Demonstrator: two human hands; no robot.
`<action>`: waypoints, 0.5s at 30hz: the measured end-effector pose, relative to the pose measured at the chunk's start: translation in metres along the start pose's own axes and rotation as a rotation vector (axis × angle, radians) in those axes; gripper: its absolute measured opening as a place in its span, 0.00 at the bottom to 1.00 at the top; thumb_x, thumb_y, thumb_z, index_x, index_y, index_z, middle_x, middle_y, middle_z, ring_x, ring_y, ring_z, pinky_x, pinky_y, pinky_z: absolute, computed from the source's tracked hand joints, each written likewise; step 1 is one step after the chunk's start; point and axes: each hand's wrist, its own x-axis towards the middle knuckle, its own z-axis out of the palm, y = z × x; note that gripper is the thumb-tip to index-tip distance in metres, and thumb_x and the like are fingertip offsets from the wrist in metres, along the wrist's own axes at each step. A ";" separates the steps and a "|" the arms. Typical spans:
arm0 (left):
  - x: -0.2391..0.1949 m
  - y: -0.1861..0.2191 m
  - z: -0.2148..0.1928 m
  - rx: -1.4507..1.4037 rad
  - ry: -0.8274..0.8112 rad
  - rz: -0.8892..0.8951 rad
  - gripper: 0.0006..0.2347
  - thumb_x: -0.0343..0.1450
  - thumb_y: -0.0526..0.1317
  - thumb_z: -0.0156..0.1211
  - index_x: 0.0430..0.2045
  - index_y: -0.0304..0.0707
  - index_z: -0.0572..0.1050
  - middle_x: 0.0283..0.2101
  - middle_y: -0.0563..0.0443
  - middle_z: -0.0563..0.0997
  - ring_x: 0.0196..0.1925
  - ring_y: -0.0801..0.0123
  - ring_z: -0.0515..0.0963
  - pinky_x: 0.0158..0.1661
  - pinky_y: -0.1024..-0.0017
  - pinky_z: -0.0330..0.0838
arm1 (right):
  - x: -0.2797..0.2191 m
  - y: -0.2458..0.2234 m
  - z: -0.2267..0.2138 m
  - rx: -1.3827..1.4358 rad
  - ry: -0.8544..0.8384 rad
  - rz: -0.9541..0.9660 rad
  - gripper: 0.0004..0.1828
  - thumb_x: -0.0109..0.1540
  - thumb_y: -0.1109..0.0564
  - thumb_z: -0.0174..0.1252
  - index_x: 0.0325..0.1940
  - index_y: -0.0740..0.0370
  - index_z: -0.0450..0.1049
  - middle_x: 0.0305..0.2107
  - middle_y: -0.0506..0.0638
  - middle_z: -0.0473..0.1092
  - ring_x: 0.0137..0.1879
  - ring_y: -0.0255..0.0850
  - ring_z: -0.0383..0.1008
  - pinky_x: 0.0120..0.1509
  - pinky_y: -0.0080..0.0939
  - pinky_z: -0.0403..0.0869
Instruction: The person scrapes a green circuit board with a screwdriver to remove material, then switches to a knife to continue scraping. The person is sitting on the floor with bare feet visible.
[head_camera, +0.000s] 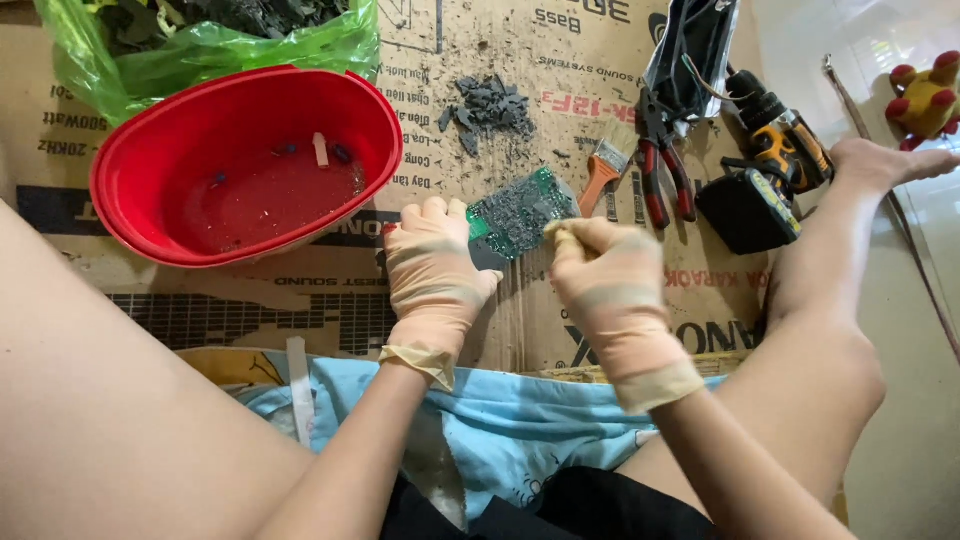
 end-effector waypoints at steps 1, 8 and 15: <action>-0.001 0.004 -0.001 0.003 0.000 0.003 0.37 0.54 0.61 0.69 0.56 0.44 0.68 0.49 0.54 0.70 0.57 0.62 0.70 0.54 0.58 0.68 | 0.006 0.018 0.004 0.003 0.002 0.003 0.13 0.59 0.57 0.60 0.47 0.56 0.83 0.32 0.56 0.80 0.40 0.43 0.82 0.44 0.44 0.81; 0.002 0.002 -0.005 -0.046 -0.028 0.014 0.37 0.54 0.60 0.69 0.55 0.44 0.68 0.49 0.52 0.71 0.57 0.58 0.70 0.55 0.56 0.68 | 0.021 0.042 -0.011 -0.014 0.027 -0.052 0.10 0.61 0.50 0.60 0.44 0.37 0.84 0.32 0.46 0.79 0.43 0.38 0.80 0.51 0.41 0.78; -0.001 0.001 0.001 -0.037 0.000 0.003 0.37 0.53 0.61 0.68 0.54 0.44 0.67 0.48 0.54 0.70 0.56 0.59 0.69 0.56 0.55 0.68 | 0.030 0.060 -0.015 0.257 -0.023 -0.211 0.12 0.65 0.66 0.56 0.46 0.56 0.82 0.17 0.40 0.65 0.18 0.25 0.53 0.18 0.26 0.52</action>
